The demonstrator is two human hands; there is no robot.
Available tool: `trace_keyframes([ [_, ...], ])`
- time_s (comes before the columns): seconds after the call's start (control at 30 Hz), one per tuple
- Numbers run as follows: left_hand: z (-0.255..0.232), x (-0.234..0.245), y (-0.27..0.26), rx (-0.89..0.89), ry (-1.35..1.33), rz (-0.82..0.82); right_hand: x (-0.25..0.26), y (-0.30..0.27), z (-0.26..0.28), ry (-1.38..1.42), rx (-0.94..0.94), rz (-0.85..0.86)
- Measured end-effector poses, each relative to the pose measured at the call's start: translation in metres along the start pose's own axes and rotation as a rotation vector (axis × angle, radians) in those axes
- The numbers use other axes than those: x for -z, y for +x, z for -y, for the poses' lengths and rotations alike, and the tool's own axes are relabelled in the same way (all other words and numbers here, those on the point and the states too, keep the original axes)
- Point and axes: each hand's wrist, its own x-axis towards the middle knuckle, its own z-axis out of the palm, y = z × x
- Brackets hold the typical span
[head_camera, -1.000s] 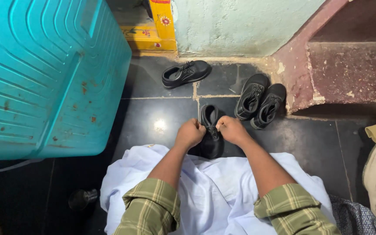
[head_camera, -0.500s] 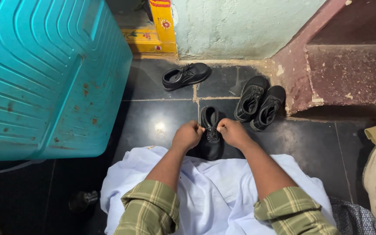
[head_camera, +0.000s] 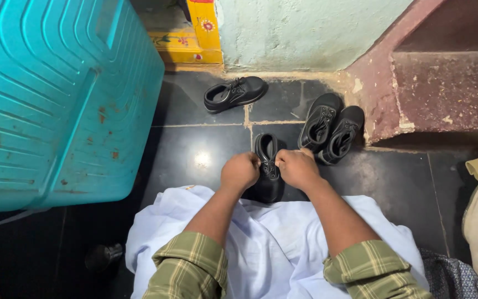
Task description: The person sits on the floor and threads a shoelace through the eyelets of a black shoe, then ties the laces. The person repeats the lacing and tying process on a second black shoe.
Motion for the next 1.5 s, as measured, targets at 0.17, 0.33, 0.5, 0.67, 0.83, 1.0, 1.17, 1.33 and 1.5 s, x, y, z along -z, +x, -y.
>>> trace_keyframes([
  [0.17,0.004,-0.004,0.015,0.213,-0.118,0.169,-0.016,0.011,-0.018,0.258,-0.185,0.101],
  [0.33,0.01,-0.005,0.02,0.247,-0.234,0.202,-0.019,0.013,-0.025,0.45,-0.235,0.115],
  [0.5,0.007,0.007,0.01,0.14,-0.085,0.161,-0.005,0.004,-0.013,0.152,-0.164,0.055],
  [0.67,0.0,0.015,-0.006,-0.05,0.058,-0.005,0.016,-0.011,0.009,-0.066,-0.024,-0.008],
  [0.83,-0.001,0.009,-0.013,0.024,-0.094,-0.017,0.017,-0.018,0.015,-0.157,-0.162,-0.072],
  [1.0,0.005,0.0,-0.007,0.23,-0.285,-0.02,-0.014,-0.009,-0.01,0.387,-0.327,-0.19],
  [1.17,0.007,-0.008,-0.002,0.376,-0.485,-0.041,-0.049,0.003,-0.037,0.936,-0.557,-0.232],
  [1.33,0.008,-0.023,0.008,0.501,-0.806,-0.177,-0.065,0.007,-0.054,1.431,-0.824,-0.236],
  [1.5,0.013,-0.024,0.018,0.555,-1.189,-0.135,-0.061,0.007,-0.053,1.587,-0.886,-0.198],
])
